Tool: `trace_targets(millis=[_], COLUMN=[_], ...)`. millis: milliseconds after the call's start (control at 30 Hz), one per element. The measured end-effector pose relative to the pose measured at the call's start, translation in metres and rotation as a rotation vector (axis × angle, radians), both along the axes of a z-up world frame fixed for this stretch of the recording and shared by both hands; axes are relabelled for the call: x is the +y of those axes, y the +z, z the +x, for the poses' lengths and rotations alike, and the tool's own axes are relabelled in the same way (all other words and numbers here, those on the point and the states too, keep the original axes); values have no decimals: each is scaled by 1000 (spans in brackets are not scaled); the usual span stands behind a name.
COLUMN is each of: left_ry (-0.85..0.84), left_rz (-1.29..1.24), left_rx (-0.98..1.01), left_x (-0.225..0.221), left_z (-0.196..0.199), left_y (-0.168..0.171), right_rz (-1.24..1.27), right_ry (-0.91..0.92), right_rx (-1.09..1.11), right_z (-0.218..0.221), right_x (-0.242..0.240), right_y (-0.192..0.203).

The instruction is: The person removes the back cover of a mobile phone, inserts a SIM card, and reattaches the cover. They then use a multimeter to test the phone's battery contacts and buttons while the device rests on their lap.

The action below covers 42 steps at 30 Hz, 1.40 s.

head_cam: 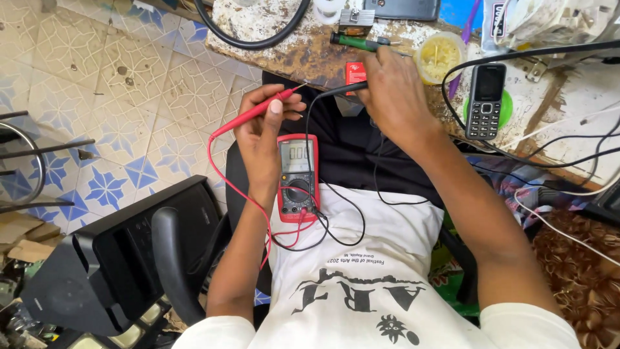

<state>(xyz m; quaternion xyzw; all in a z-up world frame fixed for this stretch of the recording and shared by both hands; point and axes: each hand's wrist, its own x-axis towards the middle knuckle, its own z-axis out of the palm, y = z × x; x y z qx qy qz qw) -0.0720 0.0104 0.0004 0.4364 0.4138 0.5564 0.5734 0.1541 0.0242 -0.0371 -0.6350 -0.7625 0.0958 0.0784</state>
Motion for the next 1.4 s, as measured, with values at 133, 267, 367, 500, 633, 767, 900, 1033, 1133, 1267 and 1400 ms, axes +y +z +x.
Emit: trace_targets(millis=[133, 267, 367, 500, 633, 767, 900, 1033, 1133, 1267, 1400], left_ry=[-46, -44, -58, -87, -192, -306, -399, -455, -468, -438, -445], left_rz=[24, 19, 49, 37, 160, 161, 154, 161, 146, 179, 166], left_rx=[-17, -1, -13, -26, 115, 97, 140, 156, 172, 186, 233], left_x=[8, 14, 14, 13, 12, 12, 15, 20, 22, 29, 31], left_z=[7, 16, 16, 16, 20, 25, 26, 26, 26, 25, 28], left_y=[-10, -22, -22, -21, -10, -2, -1, 4, 9, 10, 18], right_rz=[-19, -45, -144, -5, 51, 33, 32, 2, -35, -91, 75], right_ry=[-10, -36, -18, 61, 54, 48, 45, 42, 39, 56, 139], right_rx=[49, 232, 365, 504, 503, 498, 499, 514, 545, 696, 917], right_z=[5, 7, 0, -2, -2, -2, -1, 0, 1, -2, 4], right_x=[4, 7, -1, -7, -3, 0, 2, 5, 5, -1, -3], right_y=[2, 11, 22, 19, 10, 7, 6, 7, 8, 42, 41])
